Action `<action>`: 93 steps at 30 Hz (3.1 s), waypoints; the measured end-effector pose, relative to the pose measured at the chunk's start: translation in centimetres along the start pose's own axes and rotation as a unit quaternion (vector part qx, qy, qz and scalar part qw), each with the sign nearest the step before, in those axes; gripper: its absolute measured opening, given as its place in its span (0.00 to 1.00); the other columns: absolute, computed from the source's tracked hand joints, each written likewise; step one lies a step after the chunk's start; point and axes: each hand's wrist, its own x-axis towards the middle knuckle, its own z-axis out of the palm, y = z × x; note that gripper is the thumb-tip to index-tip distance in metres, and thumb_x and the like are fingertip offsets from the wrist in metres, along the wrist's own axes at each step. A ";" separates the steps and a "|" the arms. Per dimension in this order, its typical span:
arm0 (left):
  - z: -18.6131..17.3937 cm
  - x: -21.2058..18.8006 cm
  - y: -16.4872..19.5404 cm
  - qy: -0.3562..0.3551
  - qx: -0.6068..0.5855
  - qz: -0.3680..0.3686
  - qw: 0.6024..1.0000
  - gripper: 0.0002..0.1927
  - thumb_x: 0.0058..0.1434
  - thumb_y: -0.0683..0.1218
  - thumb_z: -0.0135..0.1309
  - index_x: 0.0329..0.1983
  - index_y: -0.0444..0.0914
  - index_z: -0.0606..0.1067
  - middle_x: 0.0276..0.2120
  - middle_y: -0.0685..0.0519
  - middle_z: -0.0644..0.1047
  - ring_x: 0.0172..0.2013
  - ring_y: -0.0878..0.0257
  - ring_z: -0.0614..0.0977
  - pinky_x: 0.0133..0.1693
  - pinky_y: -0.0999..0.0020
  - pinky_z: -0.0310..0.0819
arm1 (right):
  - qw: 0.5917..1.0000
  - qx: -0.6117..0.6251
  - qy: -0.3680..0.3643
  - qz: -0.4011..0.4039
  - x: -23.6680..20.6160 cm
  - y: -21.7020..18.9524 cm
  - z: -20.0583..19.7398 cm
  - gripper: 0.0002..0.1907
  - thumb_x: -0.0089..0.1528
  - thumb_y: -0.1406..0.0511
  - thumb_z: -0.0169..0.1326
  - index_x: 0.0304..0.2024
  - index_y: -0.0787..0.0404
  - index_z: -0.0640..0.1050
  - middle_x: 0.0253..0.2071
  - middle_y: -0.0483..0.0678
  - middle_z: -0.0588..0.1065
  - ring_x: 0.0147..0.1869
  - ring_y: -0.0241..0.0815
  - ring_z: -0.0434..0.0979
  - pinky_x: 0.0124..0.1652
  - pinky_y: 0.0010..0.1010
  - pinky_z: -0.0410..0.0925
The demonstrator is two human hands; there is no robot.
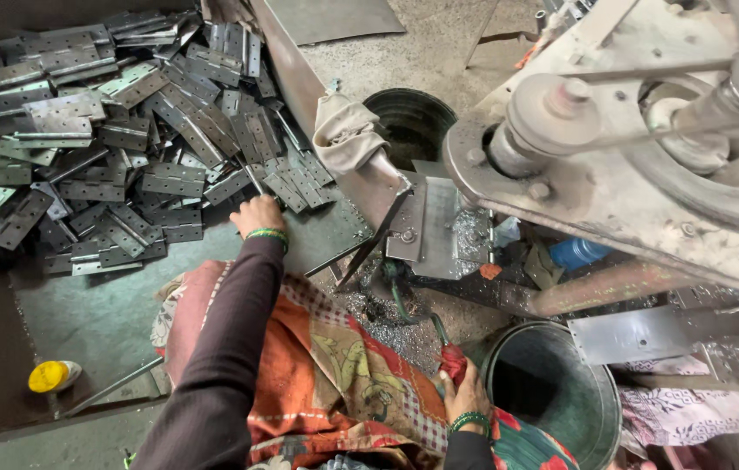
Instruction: The person repeatedly picks up small metal pieces from a pile, places them into a press machine, and operates the lever to process them. The person handles the pieces one at a time and returns them to the pile after each cycle.
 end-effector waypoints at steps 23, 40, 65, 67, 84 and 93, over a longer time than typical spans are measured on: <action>-3.4 -20.6 17.8 -0.145 -0.184 0.451 0.861 0.41 0.56 0.50 0.58 0.74 0.46 0.59 0.74 0.49 0.56 0.74 0.51 0.51 0.69 0.35 0.32 | 0.999 0.039 0.027 -0.018 -0.3 1.6 0.1 0.36 0.59 0.52 0.59 0.66 0.49 0.63 0.57 0.57 0.74 0.57 0.63 0.76 0.51 0.51 0.70; -1.0 -17.9 22.6 -0.096 -0.135 0.325 0.931 0.35 0.59 0.53 0.53 0.69 0.38 0.65 0.70 0.48 0.64 0.73 0.53 0.58 0.70 0.35 0.26 | 0.988 -0.131 -0.071 0.025 2.5 -3.5 -7.6 0.28 0.60 0.50 0.58 0.55 0.57 0.66 0.49 0.60 0.77 0.52 0.62 0.79 0.46 0.54 0.73; 1.3 -15.8 22.6 -0.117 -0.111 0.332 0.929 0.21 0.74 0.47 0.36 0.67 0.43 0.71 0.67 0.54 0.72 0.75 0.55 0.64 0.75 0.37 0.25 | 0.979 -0.091 -0.158 0.086 1.5 -1.0 -1.8 0.34 0.59 0.58 0.59 0.65 0.51 0.59 0.62 0.61 0.69 0.66 0.62 0.70 0.59 0.52 0.67; 1.4 -15.5 22.7 -0.100 -0.097 0.342 0.929 0.25 0.69 0.45 0.37 0.68 0.43 0.69 0.67 0.53 0.70 0.72 0.54 0.64 0.72 0.37 0.23 | 0.973 -0.088 -0.190 0.098 2.6 -1.8 -4.4 0.33 0.62 0.53 0.59 0.63 0.52 0.59 0.62 0.61 0.68 0.67 0.63 0.68 0.60 0.54 0.65; 2.4 -13.0 24.5 -0.071 -0.100 0.326 0.938 0.26 0.72 0.45 0.31 0.71 0.48 0.68 0.70 0.54 0.68 0.72 0.57 0.64 0.74 0.39 0.23 | 0.980 -0.110 -0.151 0.067 2.7 -2.6 -5.3 0.32 0.61 0.54 0.59 0.61 0.54 0.61 0.59 0.60 0.71 0.61 0.61 0.74 0.57 0.52 0.69; 3.6 -11.1 27.2 0.069 -0.079 0.341 0.934 0.28 0.66 0.45 0.30 0.68 0.48 0.67 0.68 0.55 0.66 0.69 0.58 0.62 0.70 0.39 0.22 | 0.984 -0.120 -0.114 0.071 1.4 -2.4 -2.9 0.36 0.59 0.57 0.58 0.65 0.50 0.56 0.57 0.58 0.70 0.61 0.61 0.72 0.53 0.57 0.68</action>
